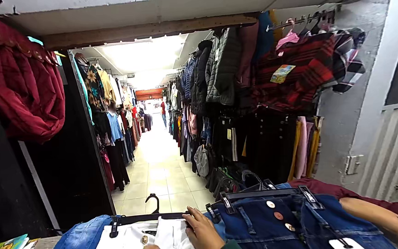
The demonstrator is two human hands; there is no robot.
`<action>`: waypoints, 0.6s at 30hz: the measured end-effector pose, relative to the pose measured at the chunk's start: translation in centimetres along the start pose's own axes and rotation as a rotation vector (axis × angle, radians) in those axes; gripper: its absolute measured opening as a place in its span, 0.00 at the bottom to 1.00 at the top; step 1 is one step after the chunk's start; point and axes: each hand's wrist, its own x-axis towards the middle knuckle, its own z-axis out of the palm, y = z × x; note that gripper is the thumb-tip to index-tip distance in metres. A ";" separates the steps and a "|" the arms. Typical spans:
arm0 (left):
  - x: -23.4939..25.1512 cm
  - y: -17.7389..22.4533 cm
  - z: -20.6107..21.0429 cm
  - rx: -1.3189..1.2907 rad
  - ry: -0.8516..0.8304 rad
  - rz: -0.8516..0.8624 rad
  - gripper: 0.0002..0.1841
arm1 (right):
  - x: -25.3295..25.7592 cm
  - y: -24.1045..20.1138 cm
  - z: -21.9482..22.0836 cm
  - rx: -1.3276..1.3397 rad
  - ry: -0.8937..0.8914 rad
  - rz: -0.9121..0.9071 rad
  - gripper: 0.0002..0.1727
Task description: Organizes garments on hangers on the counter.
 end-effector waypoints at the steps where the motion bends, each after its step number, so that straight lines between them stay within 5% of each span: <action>1: 0.6 -0.9 -0.5 -0.022 0.055 -0.022 0.17 | 0.0 -0.2 0.0 0.003 0.007 -0.003 0.24; 9: 6.6 -5.6 -3.4 0.185 0.002 -0.368 0.19 | 0.1 1.2 1.7 0.065 0.189 -0.079 0.19; 13: 6.5 -5.2 -2.9 0.181 0.023 -0.574 0.27 | 0.2 0.1 1.3 0.148 0.351 -0.283 0.14; 18: 5.6 -4.7 -4.4 0.093 -0.069 -0.519 0.25 | -0.1 -1.6 1.2 0.172 0.243 -0.449 0.13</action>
